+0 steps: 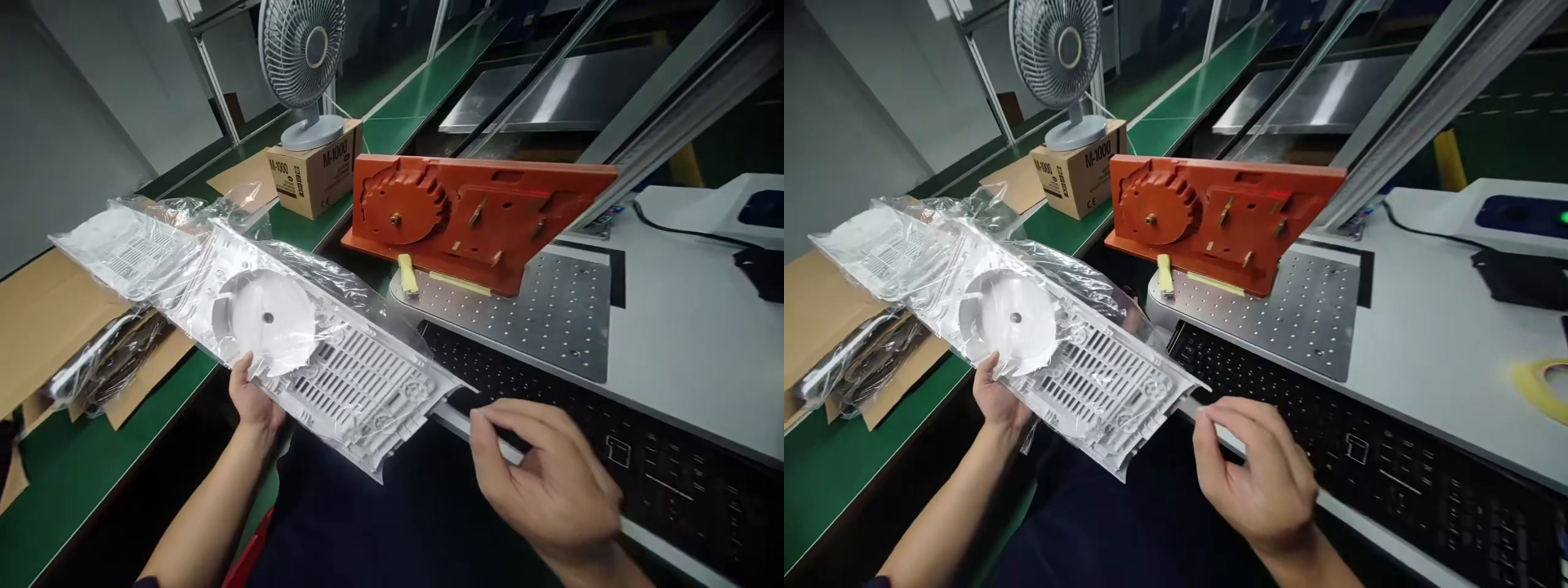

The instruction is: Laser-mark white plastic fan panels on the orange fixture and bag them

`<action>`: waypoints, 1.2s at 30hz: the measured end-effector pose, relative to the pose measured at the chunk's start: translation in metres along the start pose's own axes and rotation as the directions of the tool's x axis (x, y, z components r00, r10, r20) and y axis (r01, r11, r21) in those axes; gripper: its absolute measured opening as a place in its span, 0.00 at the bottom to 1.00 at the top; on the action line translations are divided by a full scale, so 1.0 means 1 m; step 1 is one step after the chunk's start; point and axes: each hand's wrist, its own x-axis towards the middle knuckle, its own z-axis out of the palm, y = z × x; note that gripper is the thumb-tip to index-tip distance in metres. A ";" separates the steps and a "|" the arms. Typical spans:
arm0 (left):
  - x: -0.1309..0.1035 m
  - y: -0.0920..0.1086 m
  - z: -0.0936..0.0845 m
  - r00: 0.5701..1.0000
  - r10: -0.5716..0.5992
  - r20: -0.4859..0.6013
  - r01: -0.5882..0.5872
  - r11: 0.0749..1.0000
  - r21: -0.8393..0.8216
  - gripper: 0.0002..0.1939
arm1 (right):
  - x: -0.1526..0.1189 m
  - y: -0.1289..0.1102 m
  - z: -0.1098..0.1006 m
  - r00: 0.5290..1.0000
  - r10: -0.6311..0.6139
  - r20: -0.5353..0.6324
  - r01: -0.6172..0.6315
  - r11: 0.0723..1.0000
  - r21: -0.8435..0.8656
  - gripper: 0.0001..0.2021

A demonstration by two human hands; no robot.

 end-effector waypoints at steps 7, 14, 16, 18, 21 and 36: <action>0.004 0.013 0.014 0.988 0.103 0.111 -0.109 0.993 0.047 0.30 | -0.049 -0.034 0.031 0.800 0.519 0.302 -0.600 0.701 0.385 0.05; -0.004 0.016 0.021 0.990 0.067 0.123 -0.065 0.998 -0.019 0.31 | -0.017 -0.047 0.050 0.450 0.776 0.442 -0.795 0.122 0.595 0.22; -0.007 0.016 0.021 0.992 0.047 0.121 -0.043 0.998 -0.035 0.30 | -0.006 -0.049 0.055 0.418 0.728 0.543 -0.766 -0.039 0.641 0.25; -0.009 0.016 0.022 0.994 0.034 0.107 -0.030 0.999 -0.037 0.30 | 0.002 -0.051 0.059 0.386 0.694 0.607 -0.746 -0.152 0.648 0.27; -0.012 0.015 0.024 0.996 0.030 0.088 -0.028 0.999 -0.023 0.29 | 0.009 -0.054 0.065 0.327 0.701 0.633 -0.723 -0.245 0.645 0.29; -0.033 -0.012 0.027 0.999 0.054 -0.005 -0.054 0.984 -0.171 0.30 | 0.008 -0.020 0.039 0.177 0.807 0.563 -0.769 -0.244 0.591 0.58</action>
